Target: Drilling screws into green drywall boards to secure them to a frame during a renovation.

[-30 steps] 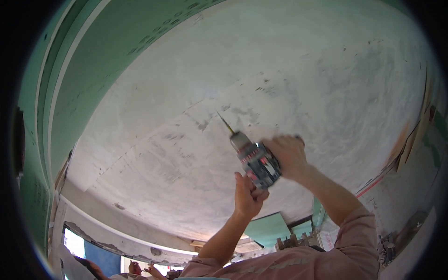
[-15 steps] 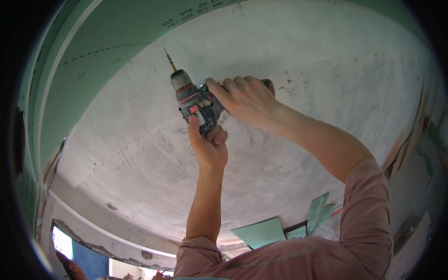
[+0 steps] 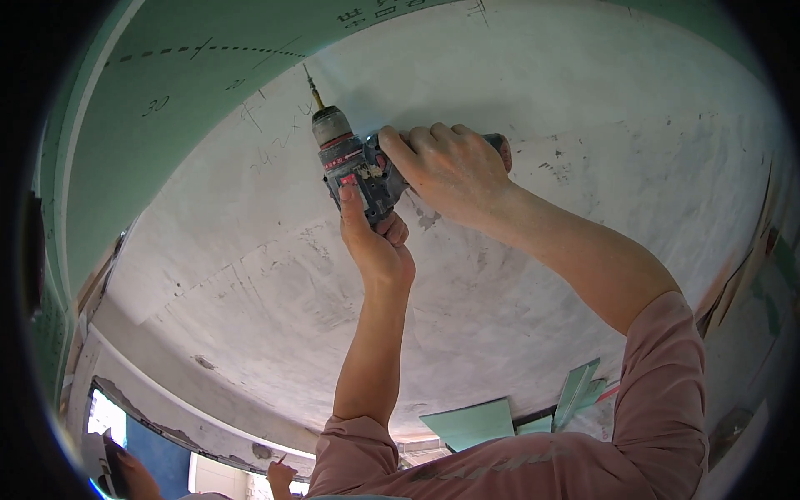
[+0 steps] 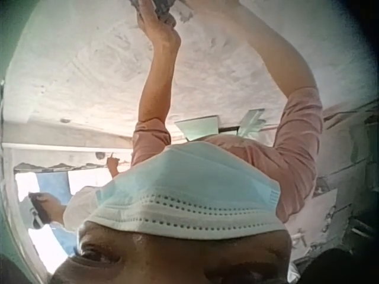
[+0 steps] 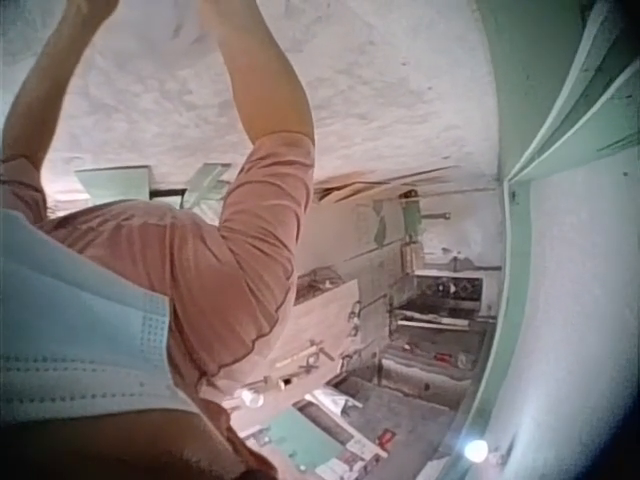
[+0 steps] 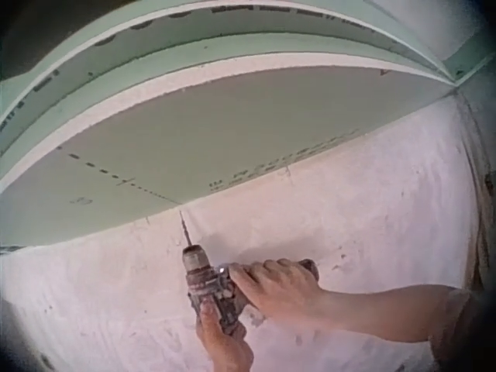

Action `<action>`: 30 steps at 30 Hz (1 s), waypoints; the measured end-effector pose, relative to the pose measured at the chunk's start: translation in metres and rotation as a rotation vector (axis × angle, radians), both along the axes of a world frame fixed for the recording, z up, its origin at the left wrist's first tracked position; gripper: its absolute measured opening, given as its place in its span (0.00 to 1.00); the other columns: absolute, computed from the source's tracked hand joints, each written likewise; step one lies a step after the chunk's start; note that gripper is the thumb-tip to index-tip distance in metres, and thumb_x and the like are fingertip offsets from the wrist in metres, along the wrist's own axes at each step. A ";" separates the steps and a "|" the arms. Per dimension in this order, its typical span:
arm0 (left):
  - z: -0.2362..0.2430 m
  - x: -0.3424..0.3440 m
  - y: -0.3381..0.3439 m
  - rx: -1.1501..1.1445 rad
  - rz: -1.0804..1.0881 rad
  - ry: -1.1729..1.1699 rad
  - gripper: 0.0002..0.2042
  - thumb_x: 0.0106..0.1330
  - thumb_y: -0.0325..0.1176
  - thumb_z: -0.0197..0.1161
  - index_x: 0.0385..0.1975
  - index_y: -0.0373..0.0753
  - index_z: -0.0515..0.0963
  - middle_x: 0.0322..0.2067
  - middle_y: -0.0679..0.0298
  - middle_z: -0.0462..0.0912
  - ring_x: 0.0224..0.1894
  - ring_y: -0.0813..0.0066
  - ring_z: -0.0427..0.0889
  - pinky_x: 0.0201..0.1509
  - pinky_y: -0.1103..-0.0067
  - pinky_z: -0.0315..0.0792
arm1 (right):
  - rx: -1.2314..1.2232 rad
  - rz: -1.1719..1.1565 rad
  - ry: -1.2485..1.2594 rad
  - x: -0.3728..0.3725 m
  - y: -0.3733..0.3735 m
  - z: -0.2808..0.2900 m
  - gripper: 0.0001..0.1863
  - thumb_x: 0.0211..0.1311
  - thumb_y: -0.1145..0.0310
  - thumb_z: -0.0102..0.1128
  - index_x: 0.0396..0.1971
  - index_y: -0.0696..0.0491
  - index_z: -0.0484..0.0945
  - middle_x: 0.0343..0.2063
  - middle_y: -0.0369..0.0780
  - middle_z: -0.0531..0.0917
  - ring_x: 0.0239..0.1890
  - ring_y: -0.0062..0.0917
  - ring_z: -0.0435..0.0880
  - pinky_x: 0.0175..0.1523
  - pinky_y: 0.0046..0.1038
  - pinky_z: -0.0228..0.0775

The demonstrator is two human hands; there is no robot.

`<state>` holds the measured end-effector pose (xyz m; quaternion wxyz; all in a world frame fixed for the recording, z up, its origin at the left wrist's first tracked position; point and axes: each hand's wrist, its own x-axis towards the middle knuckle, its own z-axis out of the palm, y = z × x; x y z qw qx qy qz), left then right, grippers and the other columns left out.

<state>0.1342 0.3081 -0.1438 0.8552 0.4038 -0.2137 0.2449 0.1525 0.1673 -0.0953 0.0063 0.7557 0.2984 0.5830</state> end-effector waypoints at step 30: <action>0.027 0.003 -0.009 0.029 0.102 0.032 0.23 0.67 0.57 0.59 0.41 0.40 0.74 0.27 0.73 0.74 0.17 0.91 0.57 0.18 0.86 0.46 | 0.006 -0.112 0.035 -0.005 0.000 0.023 0.27 0.42 0.71 0.74 0.43 0.54 0.70 0.23 0.40 0.80 0.25 0.31 0.84 0.30 0.30 0.78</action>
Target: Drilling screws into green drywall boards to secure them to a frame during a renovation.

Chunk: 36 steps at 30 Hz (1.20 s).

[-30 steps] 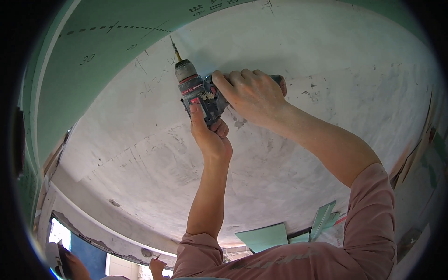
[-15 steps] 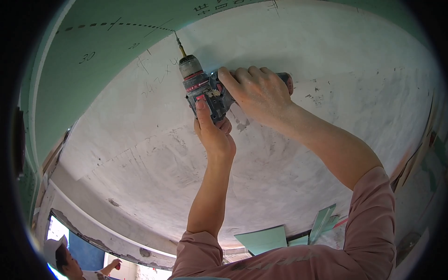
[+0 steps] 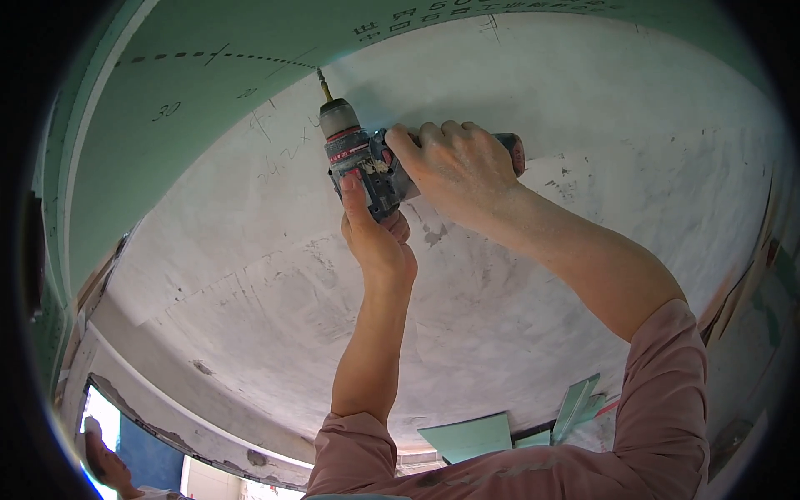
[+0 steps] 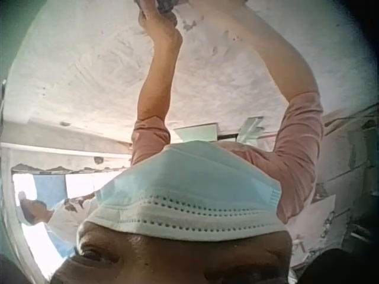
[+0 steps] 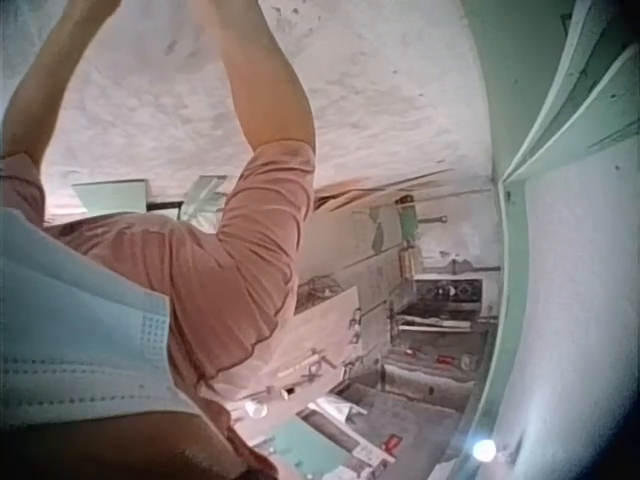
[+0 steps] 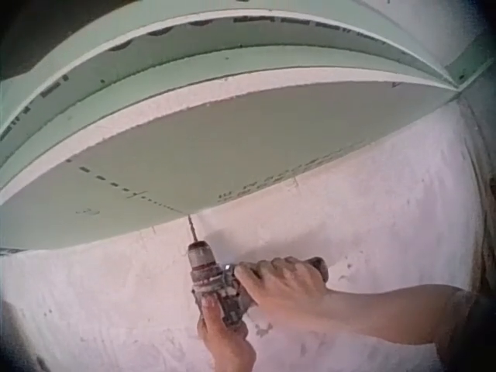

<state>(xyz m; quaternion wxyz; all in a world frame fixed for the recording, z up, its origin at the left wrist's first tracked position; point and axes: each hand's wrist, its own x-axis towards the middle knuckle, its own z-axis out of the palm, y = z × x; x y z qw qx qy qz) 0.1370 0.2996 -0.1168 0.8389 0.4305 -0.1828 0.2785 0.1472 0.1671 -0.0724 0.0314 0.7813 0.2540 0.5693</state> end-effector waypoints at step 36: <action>-0.363 -0.126 0.036 -0.535 -0.445 0.878 0.07 0.69 0.21 0.54 0.44 0.31 0.71 0.42 0.56 0.78 0.44 0.67 0.80 0.42 0.80 0.75 | 0.854 0.933 2.035 -0.158 -0.091 -0.342 0.25 0.42 0.76 0.72 0.45 0.55 0.76 0.30 0.34 0.83 0.32 0.17 0.79 0.40 0.24 0.73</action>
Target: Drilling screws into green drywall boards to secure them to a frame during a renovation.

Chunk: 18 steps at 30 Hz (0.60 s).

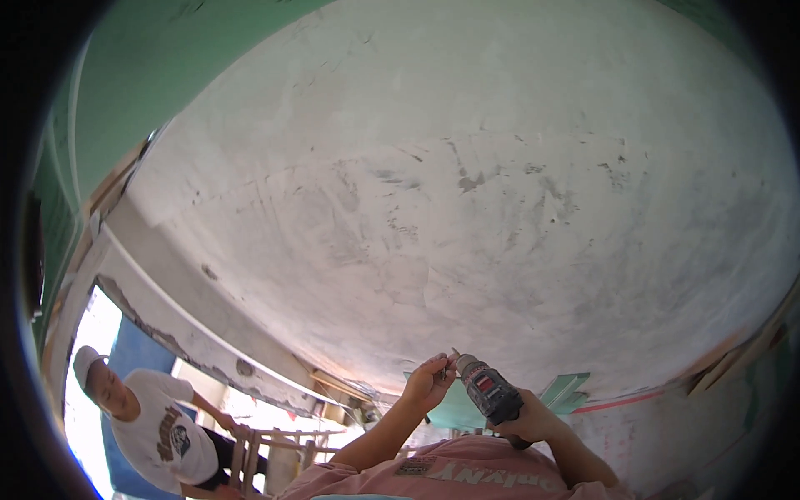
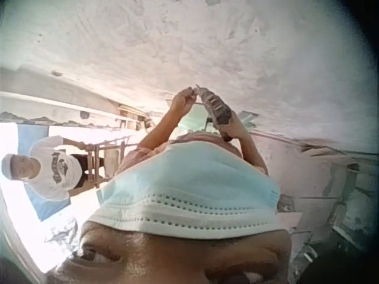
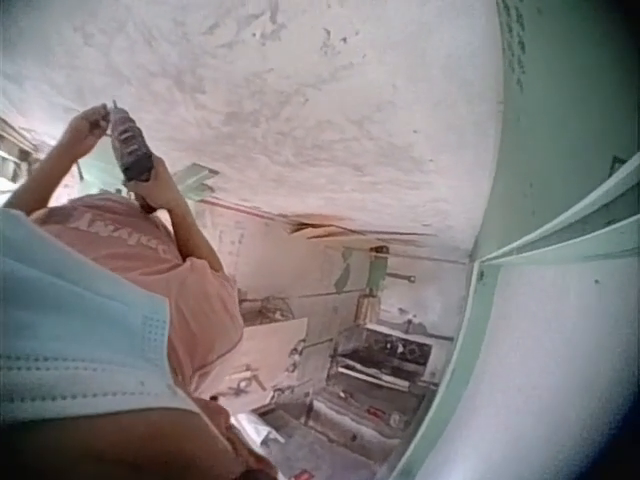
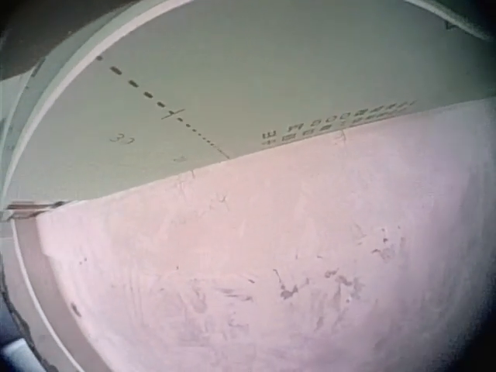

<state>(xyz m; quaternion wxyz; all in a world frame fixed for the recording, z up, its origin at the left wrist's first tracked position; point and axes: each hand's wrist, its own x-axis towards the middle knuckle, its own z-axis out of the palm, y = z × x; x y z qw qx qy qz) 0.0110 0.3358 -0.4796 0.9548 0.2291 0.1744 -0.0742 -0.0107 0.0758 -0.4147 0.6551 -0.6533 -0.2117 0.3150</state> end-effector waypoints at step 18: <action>0.010 -0.025 -0.002 -0.022 -0.097 -0.184 0.11 0.72 0.25 0.51 0.49 0.30 0.73 0.35 0.64 0.77 0.34 0.76 0.74 0.40 0.80 0.69 | 0.165 0.128 0.296 -0.012 -0.003 -0.012 0.27 0.48 0.80 0.71 0.49 0.56 0.70 0.31 0.40 0.82 0.32 0.25 0.83 0.39 0.29 0.76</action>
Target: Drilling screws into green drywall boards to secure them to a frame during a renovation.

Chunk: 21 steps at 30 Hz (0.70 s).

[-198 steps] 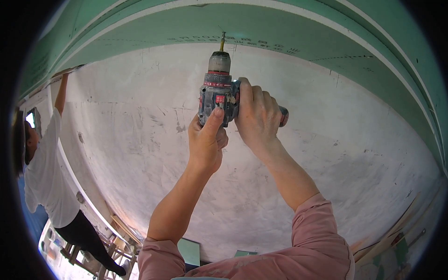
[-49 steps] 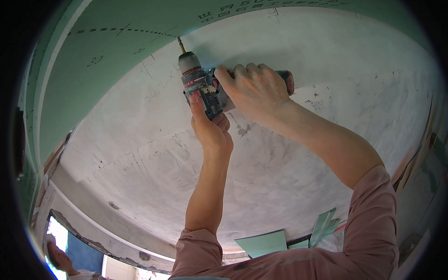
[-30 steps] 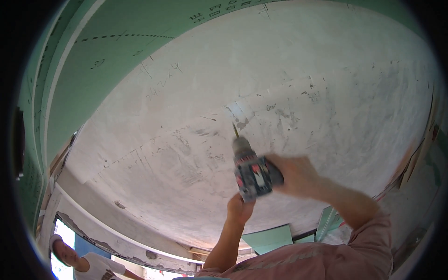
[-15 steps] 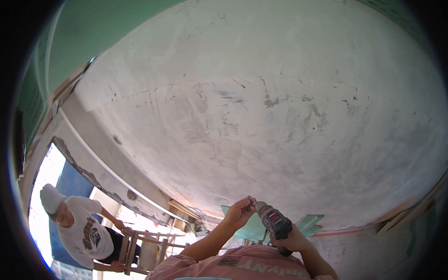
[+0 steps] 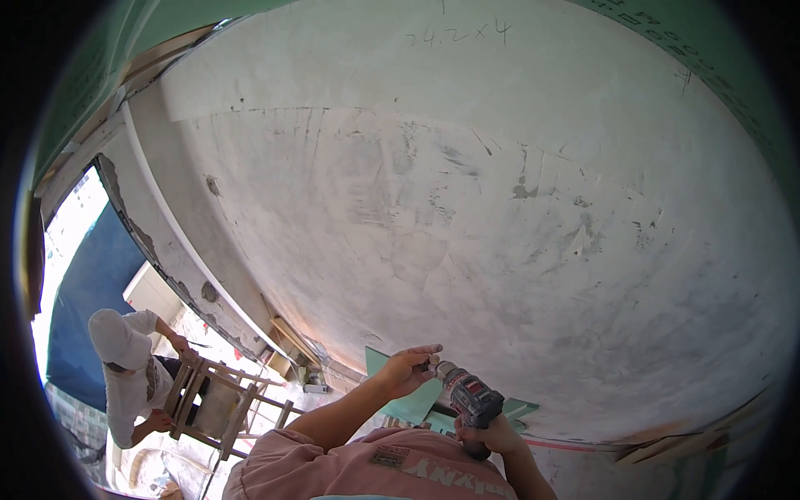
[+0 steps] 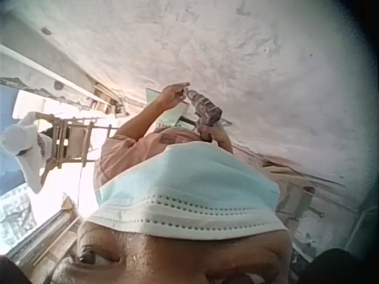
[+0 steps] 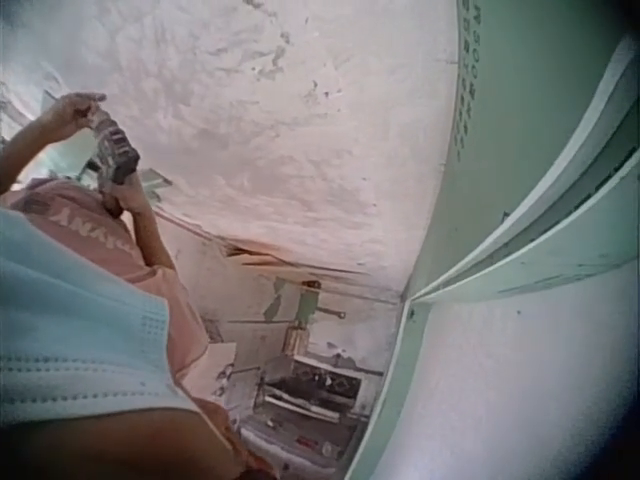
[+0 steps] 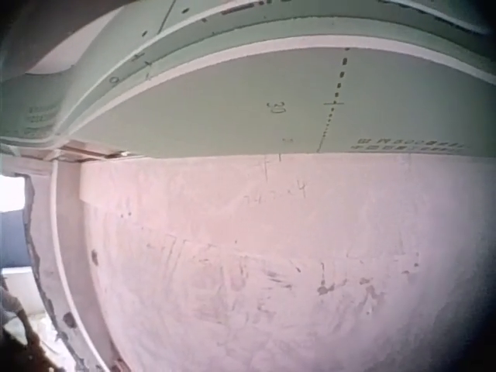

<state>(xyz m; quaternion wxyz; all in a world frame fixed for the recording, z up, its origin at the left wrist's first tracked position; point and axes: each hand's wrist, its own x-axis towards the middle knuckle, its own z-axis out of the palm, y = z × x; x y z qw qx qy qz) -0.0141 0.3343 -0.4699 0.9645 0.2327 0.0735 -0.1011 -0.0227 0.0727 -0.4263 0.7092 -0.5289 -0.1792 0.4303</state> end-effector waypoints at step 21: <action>-0.042 -0.007 0.016 0.105 0.015 0.058 0.11 0.72 0.30 0.51 0.49 0.32 0.72 0.32 0.60 0.78 0.31 0.74 0.74 0.33 0.79 0.68 | -0.018 -0.025 0.005 -0.013 0.011 0.005 0.33 0.46 0.74 0.69 0.55 0.59 0.69 0.29 0.41 0.80 0.31 0.27 0.81 0.40 0.28 0.72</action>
